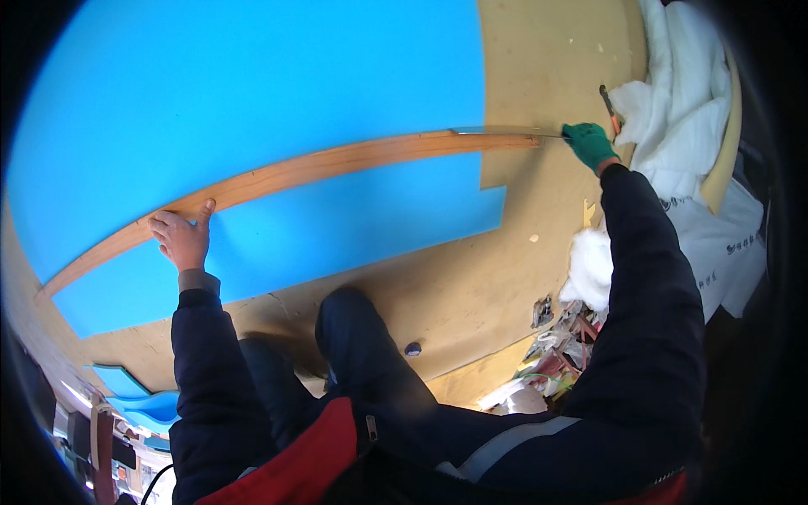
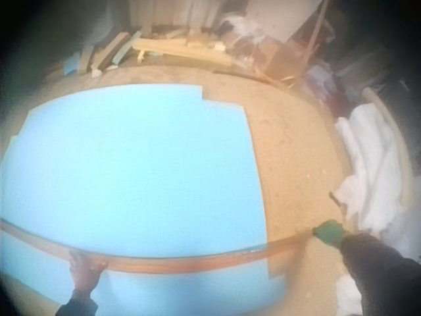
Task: The person measures and cuts blue foam sheets using a tape measure, a wooden straightedge, and a utility knife. They repeatedly position the straightedge, measure, score, and fold the foam to separate cut pieces, then stack the finished pieces on the floor.
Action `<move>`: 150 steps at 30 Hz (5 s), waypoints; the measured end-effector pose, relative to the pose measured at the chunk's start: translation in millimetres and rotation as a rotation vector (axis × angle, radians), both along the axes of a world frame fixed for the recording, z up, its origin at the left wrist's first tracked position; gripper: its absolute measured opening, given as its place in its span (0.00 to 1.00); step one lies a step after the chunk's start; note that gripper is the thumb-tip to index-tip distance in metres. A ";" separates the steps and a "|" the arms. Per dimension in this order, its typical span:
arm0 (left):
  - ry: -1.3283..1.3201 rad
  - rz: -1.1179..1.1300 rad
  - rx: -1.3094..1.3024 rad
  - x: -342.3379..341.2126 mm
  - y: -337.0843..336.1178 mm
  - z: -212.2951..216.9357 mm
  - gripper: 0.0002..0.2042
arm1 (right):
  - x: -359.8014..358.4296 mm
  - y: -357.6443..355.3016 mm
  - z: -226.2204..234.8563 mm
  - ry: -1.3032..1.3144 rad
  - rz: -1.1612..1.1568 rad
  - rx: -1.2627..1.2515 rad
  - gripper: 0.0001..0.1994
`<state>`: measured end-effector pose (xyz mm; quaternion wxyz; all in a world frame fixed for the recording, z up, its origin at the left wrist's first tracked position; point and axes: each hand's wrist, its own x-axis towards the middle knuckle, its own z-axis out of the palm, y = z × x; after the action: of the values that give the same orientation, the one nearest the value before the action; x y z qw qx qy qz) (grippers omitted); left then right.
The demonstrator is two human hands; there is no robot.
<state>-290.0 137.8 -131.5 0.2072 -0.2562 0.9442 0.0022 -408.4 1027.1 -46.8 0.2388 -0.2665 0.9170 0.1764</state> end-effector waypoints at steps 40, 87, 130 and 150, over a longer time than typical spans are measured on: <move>0.629 -0.502 0.062 -34.5 -34.7 76.9 0.33 | 39.0 -369.2 -21.8 0.572 -0.312 -0.653 0.37; 0.553 0.957 0.677 267.8 -179.0 -6.7 0.39 | 351.7 -682.4 93.6 -0.667 -0.969 -1.128 0.21; 1.398 0.616 0.471 415.5 -411.7 358.2 0.27 | 392.4 -612.9 134.2 -0.670 -0.855 -1.377 0.22; 1.653 1.047 0.313 881.5 -590.1 333.5 0.24 | 420.4 -718.9 122.3 -0.678 -0.797 -1.095 0.21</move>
<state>591.5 -452.3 202.0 -0.5122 -0.5287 0.5488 0.3961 12.0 308.2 75.4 0.3870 -0.0350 0.7769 -0.4954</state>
